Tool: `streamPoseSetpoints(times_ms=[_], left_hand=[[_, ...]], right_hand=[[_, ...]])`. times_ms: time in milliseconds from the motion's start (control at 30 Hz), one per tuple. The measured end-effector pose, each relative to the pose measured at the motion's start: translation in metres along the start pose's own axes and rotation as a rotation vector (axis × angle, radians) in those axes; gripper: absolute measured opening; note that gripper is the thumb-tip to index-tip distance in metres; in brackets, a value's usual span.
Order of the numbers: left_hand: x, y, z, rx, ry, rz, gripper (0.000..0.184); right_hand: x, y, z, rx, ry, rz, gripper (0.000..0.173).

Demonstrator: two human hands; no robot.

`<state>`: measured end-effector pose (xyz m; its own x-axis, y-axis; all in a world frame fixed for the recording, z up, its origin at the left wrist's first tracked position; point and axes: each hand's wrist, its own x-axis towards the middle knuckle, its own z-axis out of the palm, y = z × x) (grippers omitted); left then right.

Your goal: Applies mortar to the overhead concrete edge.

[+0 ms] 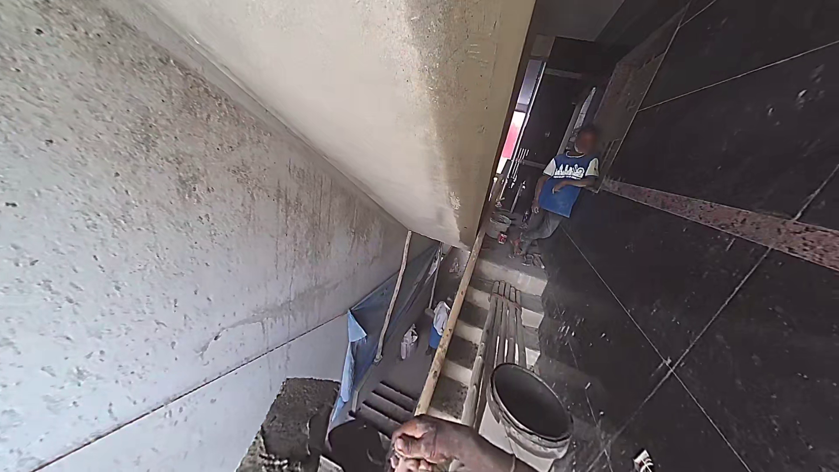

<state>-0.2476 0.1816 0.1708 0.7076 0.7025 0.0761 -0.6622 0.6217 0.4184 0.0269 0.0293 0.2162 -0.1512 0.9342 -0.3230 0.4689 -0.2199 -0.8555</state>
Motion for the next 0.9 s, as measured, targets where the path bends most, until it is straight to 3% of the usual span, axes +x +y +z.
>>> streamPoseSetpoints(times_ms=[100, 200, 300, 400, 467, 533, 600, 667, 733, 800, 833, 900], left_hand=[[-0.002, 0.009, 0.017, 0.008, -0.008, 0.041, 0.049], [0.008, 0.009, 0.000, -0.009, -0.046, 0.013, 0.055], [0.007, 0.002, -0.006, 0.040, 0.109, 0.015, 0.057], [0.014, -0.008, -0.018, 0.033, 0.127, -0.012, 0.060], [0.017, -0.016, -0.016, 0.029, 0.169, -0.033, 0.060], [0.019, -0.022, -0.013, 0.020, 0.198, -0.047, 0.062], [0.023, -0.026, -0.010, 0.009, 0.166, -0.041, 0.063], [0.019, -0.030, -0.013, 0.026, 0.152, -0.062, 0.064], [0.020, -0.037, -0.013, 0.033, 0.147, -0.077, 0.064], [0.021, -0.047, -0.014, 0.026, 0.176, -0.090, 0.066], [0.023, -0.052, -0.014, 0.016, 0.185, -0.096, 0.067], [0.018, -0.062, -0.016, 0.032, 0.190, -0.112, 0.069]], right_hand=[[-0.017, 0.029, 0.004, -0.033, 0.093, 0.100, 0.035], [-0.042, 0.055, 0.017, 0.083, 0.353, 0.052, 0.033], [-0.064, 0.077, 0.045, 0.332, 0.791, -0.141, 0.034], [-0.088, 0.093, 0.066, 0.573, 1.276, -0.318, 0.029], [-0.111, 0.101, 0.063, 0.490, 1.580, -0.237, 0.023], [-0.145, 0.098, 0.049, 0.259, 1.773, -0.121, 0.030], [-0.183, 0.078, 0.028, 0.014, 1.852, -0.086, 0.042], [-0.217, 0.057, 0.013, -0.092, 1.885, -0.169, 0.047], [-0.239, 0.048, -0.012, -0.098, 1.892, -0.359, 0.044], [-0.249, 0.059, -0.032, -0.054, 1.872, -0.396, 0.037], [-0.250, 0.072, -0.039, -0.021, 1.861, -0.321, 0.033], [-0.249, 0.105, -0.044, 0.027, 1.827, 0.040, 0.029]])
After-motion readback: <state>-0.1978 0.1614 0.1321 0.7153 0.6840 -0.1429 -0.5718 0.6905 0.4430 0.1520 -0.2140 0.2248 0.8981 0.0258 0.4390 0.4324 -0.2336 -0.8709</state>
